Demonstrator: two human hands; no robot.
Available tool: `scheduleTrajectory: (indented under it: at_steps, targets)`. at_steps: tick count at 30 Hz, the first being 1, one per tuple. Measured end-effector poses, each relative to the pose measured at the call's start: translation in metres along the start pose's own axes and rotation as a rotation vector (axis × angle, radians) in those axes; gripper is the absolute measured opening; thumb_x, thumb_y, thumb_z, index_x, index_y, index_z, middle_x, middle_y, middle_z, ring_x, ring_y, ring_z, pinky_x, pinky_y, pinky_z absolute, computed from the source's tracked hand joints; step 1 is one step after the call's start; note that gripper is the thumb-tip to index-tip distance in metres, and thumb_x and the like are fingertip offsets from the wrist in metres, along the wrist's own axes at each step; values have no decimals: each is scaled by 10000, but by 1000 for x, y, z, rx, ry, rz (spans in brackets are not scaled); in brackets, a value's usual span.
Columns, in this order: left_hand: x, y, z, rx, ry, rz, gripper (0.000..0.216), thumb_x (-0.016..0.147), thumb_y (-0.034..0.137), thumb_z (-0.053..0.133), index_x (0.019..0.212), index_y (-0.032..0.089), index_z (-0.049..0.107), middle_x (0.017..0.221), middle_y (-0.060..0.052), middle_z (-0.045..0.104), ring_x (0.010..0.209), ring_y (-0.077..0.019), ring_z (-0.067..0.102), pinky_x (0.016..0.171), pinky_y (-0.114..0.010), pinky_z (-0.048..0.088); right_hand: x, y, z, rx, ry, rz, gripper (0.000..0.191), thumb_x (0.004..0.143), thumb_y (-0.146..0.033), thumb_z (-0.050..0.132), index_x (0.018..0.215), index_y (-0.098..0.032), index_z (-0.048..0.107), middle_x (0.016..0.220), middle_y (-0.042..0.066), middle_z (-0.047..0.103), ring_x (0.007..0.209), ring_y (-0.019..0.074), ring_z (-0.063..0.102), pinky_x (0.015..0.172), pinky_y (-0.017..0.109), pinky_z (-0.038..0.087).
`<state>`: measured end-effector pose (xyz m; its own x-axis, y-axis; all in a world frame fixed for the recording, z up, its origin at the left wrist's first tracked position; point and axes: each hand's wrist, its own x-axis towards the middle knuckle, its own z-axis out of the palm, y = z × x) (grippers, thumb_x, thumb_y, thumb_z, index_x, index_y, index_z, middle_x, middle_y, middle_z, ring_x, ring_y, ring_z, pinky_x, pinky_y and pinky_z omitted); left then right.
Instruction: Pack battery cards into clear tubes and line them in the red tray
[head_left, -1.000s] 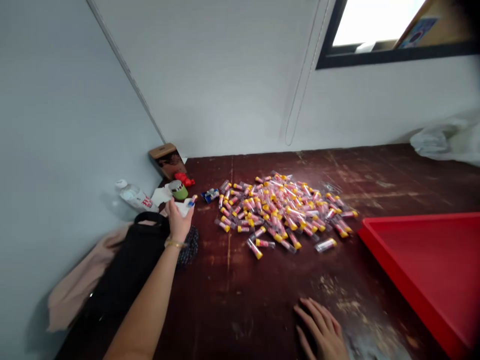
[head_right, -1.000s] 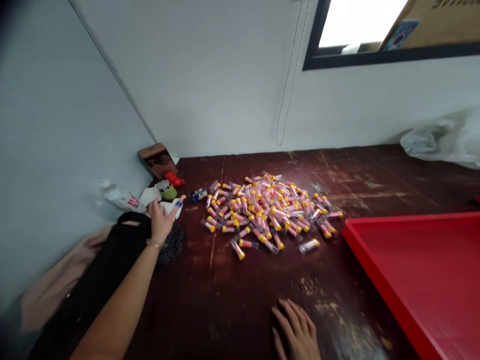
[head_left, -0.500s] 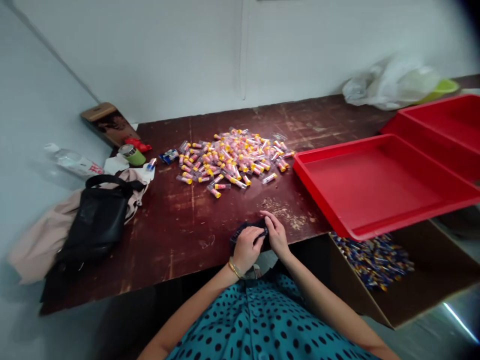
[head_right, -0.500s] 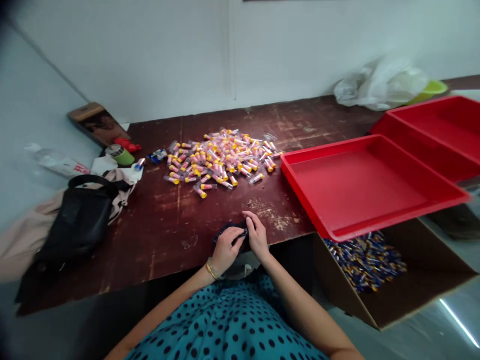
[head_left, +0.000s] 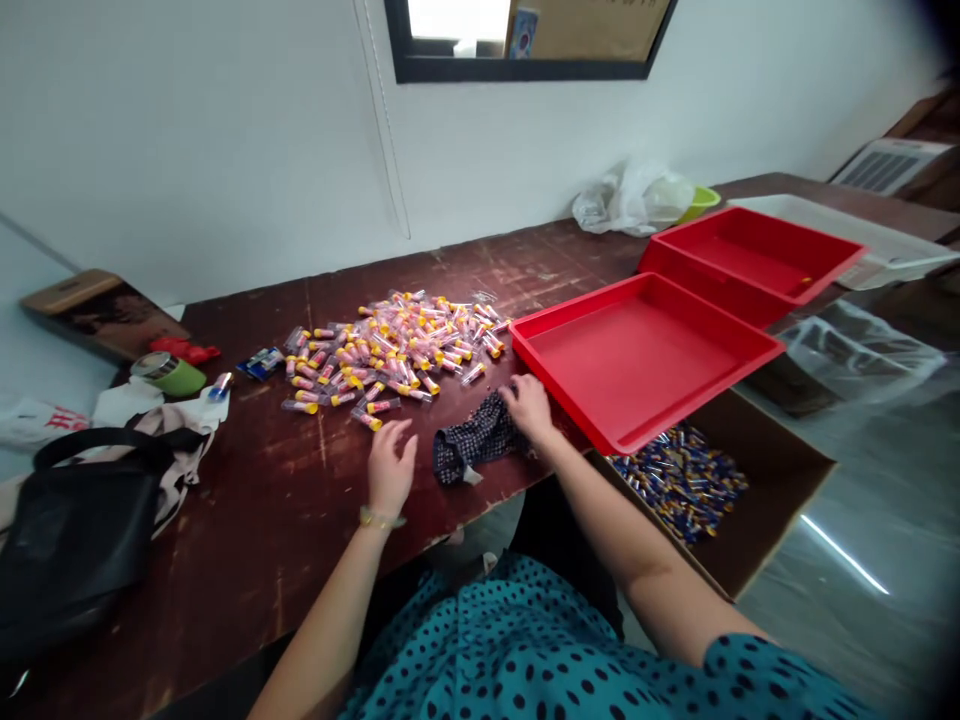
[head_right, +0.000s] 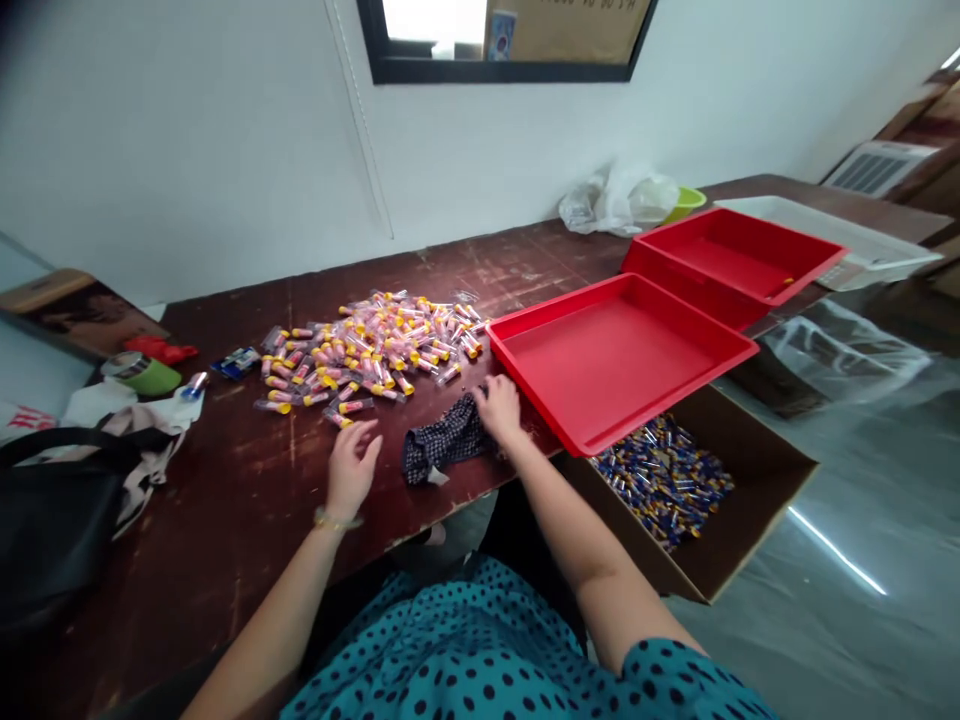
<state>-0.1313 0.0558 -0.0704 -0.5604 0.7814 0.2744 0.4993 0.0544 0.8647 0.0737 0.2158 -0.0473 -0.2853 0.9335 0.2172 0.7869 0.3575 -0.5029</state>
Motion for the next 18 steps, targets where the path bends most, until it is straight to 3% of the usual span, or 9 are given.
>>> scheduleTrajectory:
  at_steps: [2,4,6,7,9,12,14,16,18]
  targets:
    - [-20,-20,-30,9,-7,-72,321,850,389,561,1068,181,672,1150,-113,620,920,-226,635,840,-375,536,-54,-26,39,-47,-38,-88,495,886,-412,576,1282,-114,576,1376,227,499,1328,373,382,1080,551,284]
    - [-41,-37,-57,18,13,-170,356,829,439,567,1043,175,673,1120,-112,646,892,-232,647,815,-374,543,-114,-59,76,-30,-166,-353,559,894,-438,572,1377,-163,504,1468,192,419,1402,373,280,1117,582,220]
    - [-58,-52,-79,13,29,-273,395,796,479,587,1034,177,675,1085,-111,680,920,-256,659,843,-393,536,-150,-83,100,62,-277,-672,500,940,-428,505,1406,-251,467,1489,90,423,1419,284,282,1153,496,227]
    - [-64,-57,-88,7,34,-315,411,782,493,597,1037,180,676,1081,-110,691,949,-268,662,875,-407,526,-152,-87,105,102,-308,-772,459,959,-395,477,1399,-266,472,1465,57,460,1396,241,327,1151,442,257]
    - [-72,-64,-102,-17,32,-375,434,769,511,610,1052,188,675,1099,-109,702,1003,-282,661,945,-434,495,-126,-76,98,128,-301,-780,396,962,-289,458,1350,-250,527,1378,40,549,1306,194,437,1109,365,330]
    - [-80,-60,-117,-50,31,-418,457,759,521,627,1075,194,672,1121,-108,705,1051,-289,651,1009,-461,454,-47,-18,58,17,-141,-451,380,907,-168,479,1262,-186,611,1276,110,605,1200,223,515,1059,385,383]
    - [-89,-48,-119,-82,24,-452,463,744,521,645,1064,188,680,1102,-109,714,1041,-289,655,1009,-467,455,-4,24,32,-43,-84,-316,399,894,-202,509,1277,-134,601,1311,170,562,1223,280,489,1061,448,376]
    - [-100,-30,-111,-172,-15,-505,463,733,519,662,1044,177,692,1075,-114,721,989,-280,669,964,-453,490,11,46,19,-77,-69,-252,413,880,-256,547,1270,-130,599,1350,193,516,1241,327,460,1051,515,366]
    - [-111,-9,-94,-362,-88,-583,461,743,516,672,1049,171,696,1088,-125,714,941,-263,679,884,-423,538,-7,41,19,-70,-81,-226,376,849,-271,585,1206,-158,630,1314,178,534,1215,343,468,1017,540,386]
